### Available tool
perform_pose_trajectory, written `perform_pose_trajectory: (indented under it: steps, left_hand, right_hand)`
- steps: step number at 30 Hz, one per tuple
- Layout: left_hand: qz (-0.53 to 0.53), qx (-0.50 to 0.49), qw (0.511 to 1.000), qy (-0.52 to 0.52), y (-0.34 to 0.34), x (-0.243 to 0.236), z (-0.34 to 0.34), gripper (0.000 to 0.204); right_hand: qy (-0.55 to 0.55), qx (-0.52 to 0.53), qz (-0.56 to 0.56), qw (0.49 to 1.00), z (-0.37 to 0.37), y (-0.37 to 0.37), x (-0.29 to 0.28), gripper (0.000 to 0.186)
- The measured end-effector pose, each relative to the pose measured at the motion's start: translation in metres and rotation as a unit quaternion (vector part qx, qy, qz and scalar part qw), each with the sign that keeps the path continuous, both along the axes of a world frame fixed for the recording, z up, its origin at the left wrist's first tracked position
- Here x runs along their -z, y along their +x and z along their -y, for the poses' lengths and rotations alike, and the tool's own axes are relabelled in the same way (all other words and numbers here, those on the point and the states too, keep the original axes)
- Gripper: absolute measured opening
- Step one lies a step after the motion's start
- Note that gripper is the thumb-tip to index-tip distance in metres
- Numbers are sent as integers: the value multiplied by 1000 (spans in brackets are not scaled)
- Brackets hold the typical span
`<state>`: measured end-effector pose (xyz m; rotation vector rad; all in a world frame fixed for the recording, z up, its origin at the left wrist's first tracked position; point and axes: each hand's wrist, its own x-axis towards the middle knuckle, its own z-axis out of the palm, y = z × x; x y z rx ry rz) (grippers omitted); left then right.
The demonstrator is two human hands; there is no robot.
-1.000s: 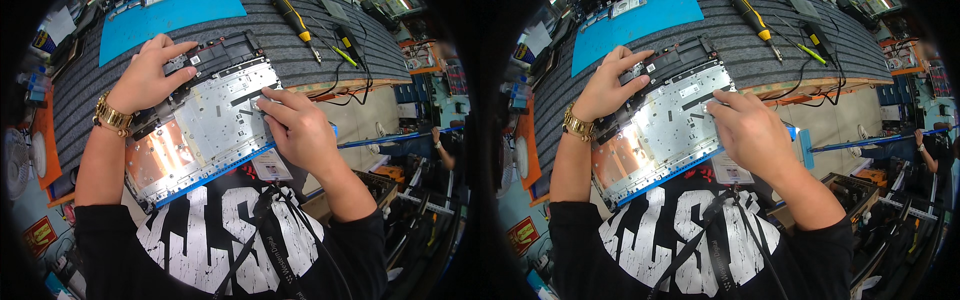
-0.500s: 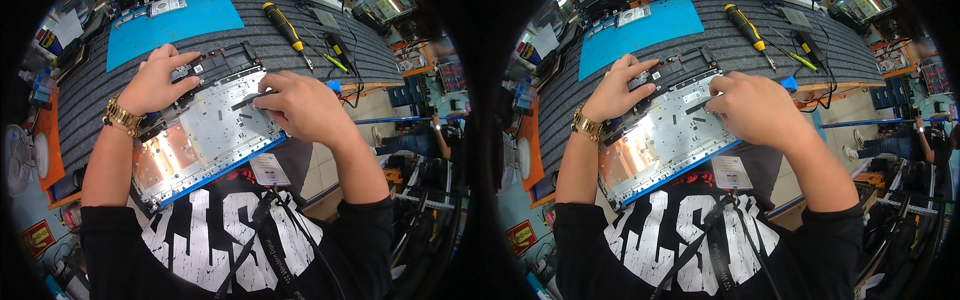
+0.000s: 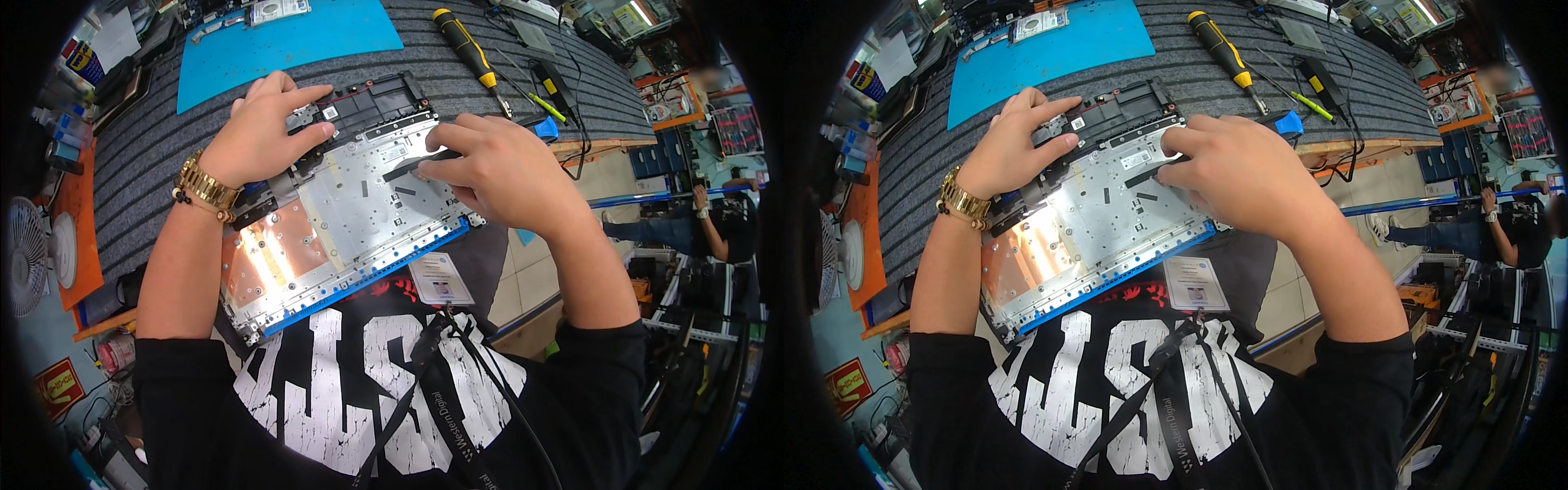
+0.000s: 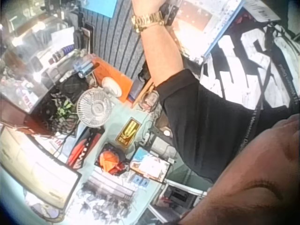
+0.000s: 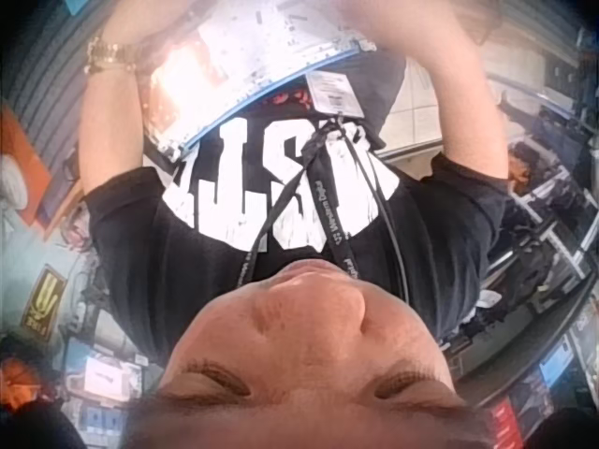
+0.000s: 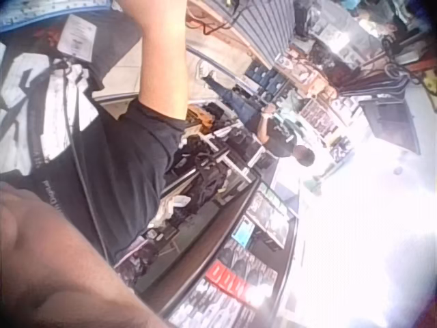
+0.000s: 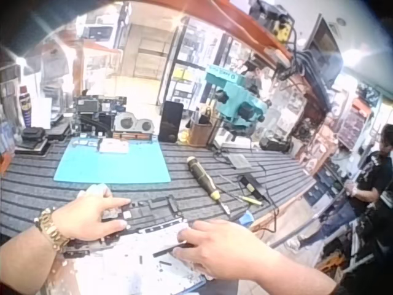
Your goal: The person works on the internal chassis of a laptop, using a small prying tool to release internal clips and then lifting the upper casing component.
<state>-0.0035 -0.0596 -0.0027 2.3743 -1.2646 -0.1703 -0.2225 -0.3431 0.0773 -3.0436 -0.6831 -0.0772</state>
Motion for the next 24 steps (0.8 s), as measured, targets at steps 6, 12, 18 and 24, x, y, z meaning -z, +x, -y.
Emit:
perform_pose_trajectory:
  steps: [6, 12, 18, 24]
  left_hand:
    - [-9, -10, 1000, 8, -1, -3, 1, 64]
    - [-9, -5, 1000, 6, -1, -3, 1, 64]
    - [0, -1, 1000, -1, -1, 0, 0, 63]
    - [6, -5, 1000, -5, -4, -2, -1, 61]
  right_hand:
    - [98, 33, -17, 995, 7, 0, 6, 28]
    - [167, 80, -58, 981, 21, -7, 5, 31]
    - [211, 147, -33, 966, 21, -31, 19, 38]
    - [222, 171, 38, 959, 7, -49, 42, 32]
